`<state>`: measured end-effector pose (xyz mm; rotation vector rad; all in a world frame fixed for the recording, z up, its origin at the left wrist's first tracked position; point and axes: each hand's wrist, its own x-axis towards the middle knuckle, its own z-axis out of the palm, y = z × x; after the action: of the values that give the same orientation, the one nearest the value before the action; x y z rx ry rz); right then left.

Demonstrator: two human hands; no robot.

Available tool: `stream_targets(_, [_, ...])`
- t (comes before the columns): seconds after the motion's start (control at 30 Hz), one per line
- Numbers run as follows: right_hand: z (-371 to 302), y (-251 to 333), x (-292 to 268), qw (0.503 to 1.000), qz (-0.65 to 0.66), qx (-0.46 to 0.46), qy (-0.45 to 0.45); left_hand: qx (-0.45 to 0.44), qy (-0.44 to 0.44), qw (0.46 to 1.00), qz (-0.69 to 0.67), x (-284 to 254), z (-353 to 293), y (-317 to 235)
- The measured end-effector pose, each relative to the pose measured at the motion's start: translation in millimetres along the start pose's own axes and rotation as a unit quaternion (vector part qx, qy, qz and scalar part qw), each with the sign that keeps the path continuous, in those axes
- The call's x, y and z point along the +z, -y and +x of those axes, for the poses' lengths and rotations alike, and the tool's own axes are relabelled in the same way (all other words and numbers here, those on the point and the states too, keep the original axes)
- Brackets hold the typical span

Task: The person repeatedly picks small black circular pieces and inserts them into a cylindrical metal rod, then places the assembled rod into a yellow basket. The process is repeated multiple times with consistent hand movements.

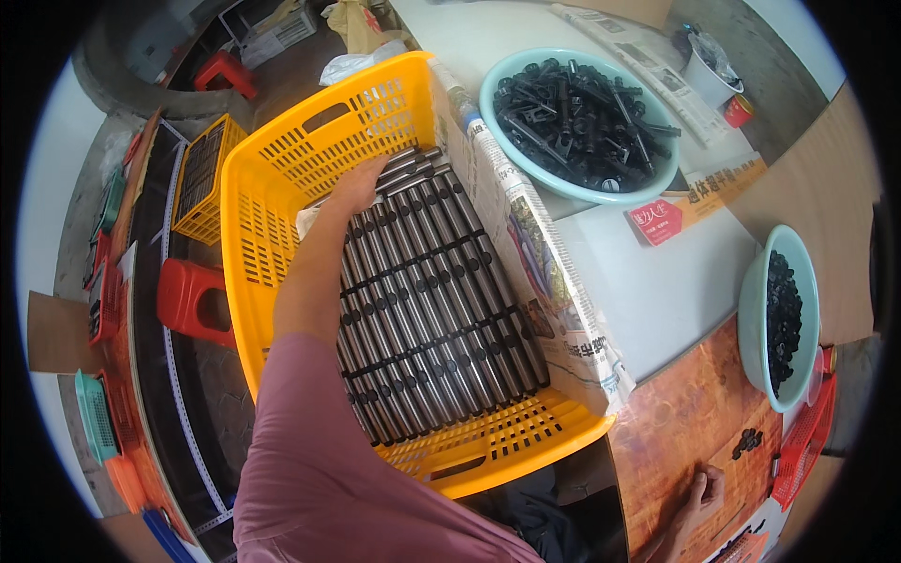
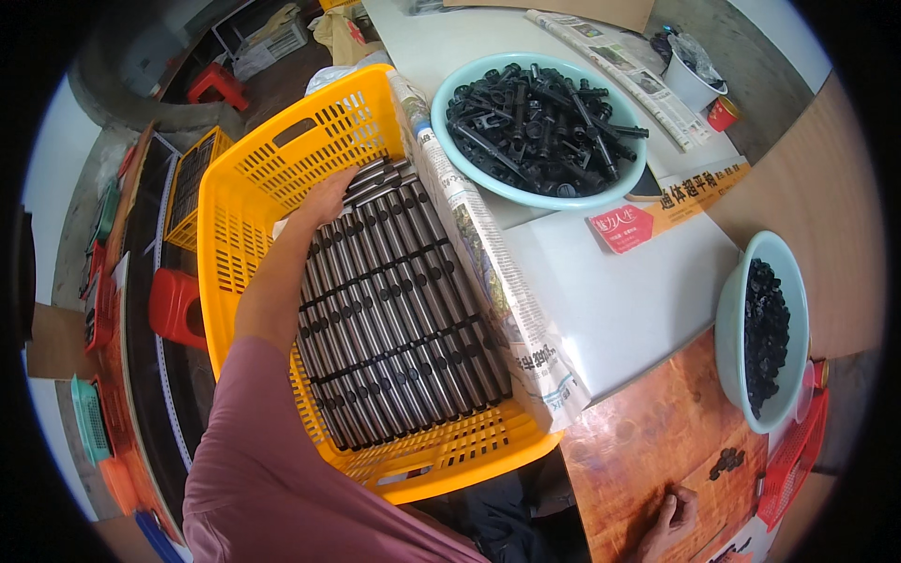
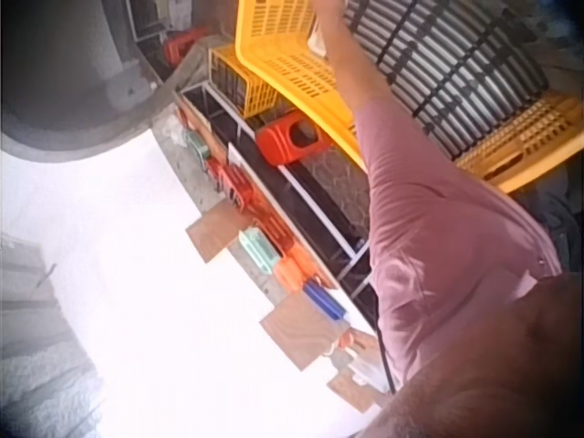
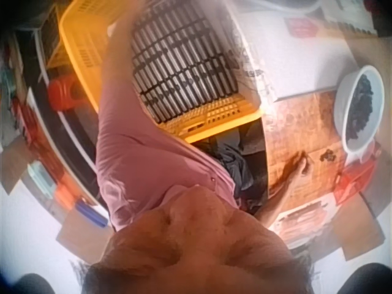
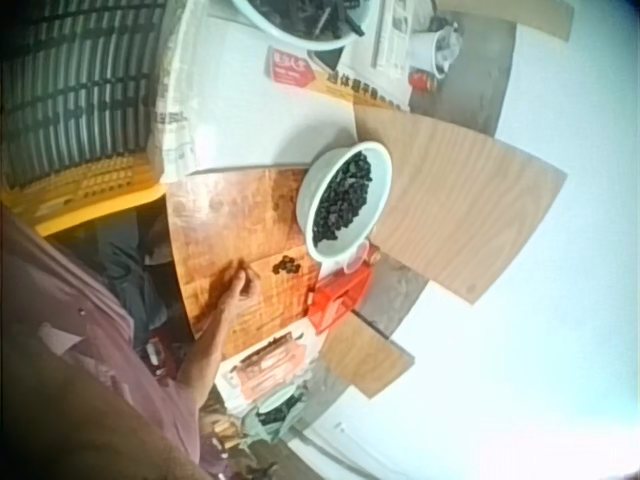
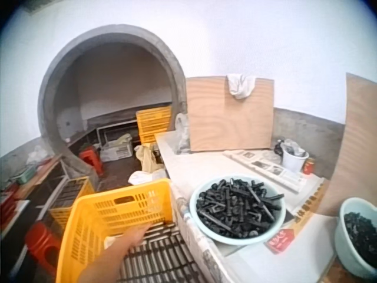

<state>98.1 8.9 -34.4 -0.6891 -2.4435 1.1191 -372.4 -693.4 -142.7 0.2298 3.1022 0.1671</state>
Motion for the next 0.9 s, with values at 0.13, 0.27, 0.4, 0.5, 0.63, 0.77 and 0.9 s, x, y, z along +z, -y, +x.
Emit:
stream_targets(0.13, [-2, 10, 5, 1.000, 0.030, 0.003, 0.007, 0.008, -0.004, 1.000, 0.012, 2, -1, 0])
stream_targets(0.27, [-1, 5, 2, 1.000, 0.007, -0.019, 0.002, 0.001, -0.055, 0.998, -0.025, 3, 1, -2])
stream_targets(0.4, [-2, 8, 5, 1.000, 0.016, -0.019, 0.007, -0.032, -0.129, 0.990, -0.043, -10, -8, 4])
stream_targets(0.5, [0, -1, 1, 1.000, 0.017, 0.007, 0.013, -0.089, -0.195, 0.975, -0.064, -10, -16, 28])
stream_targets(0.63, [5, -2, -4, 0.999, -0.025, 0.027, 0.024, -0.169, -0.244, 0.953, -0.063, -2, -33, 60])
stream_targets(0.77, [9, -9, 3, 0.996, -0.071, -0.050, -0.018, -0.218, -0.344, 0.911, -0.064, 25, -39, 67])
stream_targets(0.9, [2, -6, 4, 1.000, -0.005, -0.016, -0.007, -0.144, -0.317, 0.935, -0.061, 21, -34, -18])
